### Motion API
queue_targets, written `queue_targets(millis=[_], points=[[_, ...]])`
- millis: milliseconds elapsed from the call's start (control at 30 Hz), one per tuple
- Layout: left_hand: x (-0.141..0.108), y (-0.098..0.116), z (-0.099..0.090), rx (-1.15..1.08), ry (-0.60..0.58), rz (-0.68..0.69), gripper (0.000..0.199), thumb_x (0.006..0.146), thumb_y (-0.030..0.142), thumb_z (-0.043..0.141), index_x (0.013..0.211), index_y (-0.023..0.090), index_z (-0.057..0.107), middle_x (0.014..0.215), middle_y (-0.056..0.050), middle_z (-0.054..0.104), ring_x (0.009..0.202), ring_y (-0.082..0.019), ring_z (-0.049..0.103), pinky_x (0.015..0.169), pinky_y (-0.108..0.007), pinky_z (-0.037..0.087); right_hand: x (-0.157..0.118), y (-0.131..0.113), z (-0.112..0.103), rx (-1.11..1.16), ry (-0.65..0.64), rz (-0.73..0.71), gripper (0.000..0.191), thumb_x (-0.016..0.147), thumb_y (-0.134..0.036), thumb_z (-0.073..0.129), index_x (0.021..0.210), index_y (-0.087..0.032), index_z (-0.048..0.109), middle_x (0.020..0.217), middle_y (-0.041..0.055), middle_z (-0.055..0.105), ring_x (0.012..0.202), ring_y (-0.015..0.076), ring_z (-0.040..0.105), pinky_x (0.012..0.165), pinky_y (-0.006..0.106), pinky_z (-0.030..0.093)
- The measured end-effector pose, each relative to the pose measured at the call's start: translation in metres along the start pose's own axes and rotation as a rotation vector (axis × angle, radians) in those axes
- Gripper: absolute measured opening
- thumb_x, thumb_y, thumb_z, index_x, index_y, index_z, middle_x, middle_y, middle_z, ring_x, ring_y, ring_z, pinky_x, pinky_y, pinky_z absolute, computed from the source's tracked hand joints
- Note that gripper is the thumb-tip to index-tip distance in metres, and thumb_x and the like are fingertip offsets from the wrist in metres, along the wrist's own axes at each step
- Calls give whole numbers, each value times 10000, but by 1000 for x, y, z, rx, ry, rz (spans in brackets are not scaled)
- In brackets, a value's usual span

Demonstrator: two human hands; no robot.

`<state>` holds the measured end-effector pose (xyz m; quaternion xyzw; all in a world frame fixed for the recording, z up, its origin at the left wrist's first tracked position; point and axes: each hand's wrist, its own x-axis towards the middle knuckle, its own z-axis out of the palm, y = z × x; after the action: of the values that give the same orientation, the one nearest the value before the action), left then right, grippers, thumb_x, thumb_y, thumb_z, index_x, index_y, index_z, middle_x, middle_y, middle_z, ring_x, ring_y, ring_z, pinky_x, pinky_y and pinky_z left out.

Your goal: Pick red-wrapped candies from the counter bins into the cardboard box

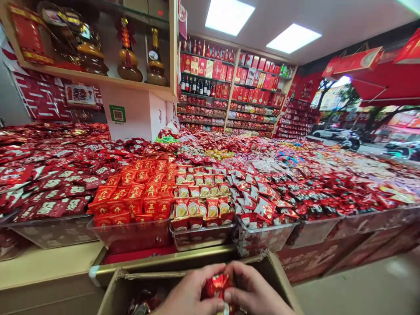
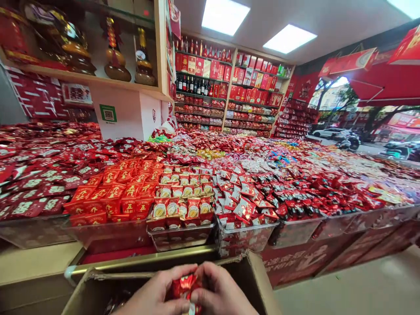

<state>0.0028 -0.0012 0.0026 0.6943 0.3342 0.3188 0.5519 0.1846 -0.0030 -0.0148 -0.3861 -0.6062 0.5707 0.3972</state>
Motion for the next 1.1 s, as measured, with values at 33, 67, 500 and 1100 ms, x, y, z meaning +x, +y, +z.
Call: queue_targets(millis=[33,67,500,1100], points=[[1,3,2,-63,39,0,497,671,195,645,1151,207,516,1080,-51,634,992,-227,570,878,-344,419,0,-1,1,72,50,-20,237,614,-251,715,759,-146,560,659,-24,570,614,89,503,548,201,387],[2,5,3,-129,85,-3,472,693,196,628,1147,191,503,1079,-63,631,995,-217,566,886,-343,413,1,-3,3,149,95,-30,277,614,-276,716,790,-148,544,668,-22,571,595,86,502,525,198,388],[8,8,-1,-416,211,-42,399,706,324,653,1043,180,495,898,-33,676,710,-131,602,568,-223,480,6,3,16,342,431,-70,311,635,-363,694,650,-140,477,558,-41,499,479,46,406,441,165,325],[6,10,-2,-448,361,69,329,699,289,668,982,198,527,868,6,678,802,-127,588,749,-227,472,5,-12,23,398,422,-113,268,648,-351,682,670,-153,502,616,-13,546,552,90,477,501,207,419]])
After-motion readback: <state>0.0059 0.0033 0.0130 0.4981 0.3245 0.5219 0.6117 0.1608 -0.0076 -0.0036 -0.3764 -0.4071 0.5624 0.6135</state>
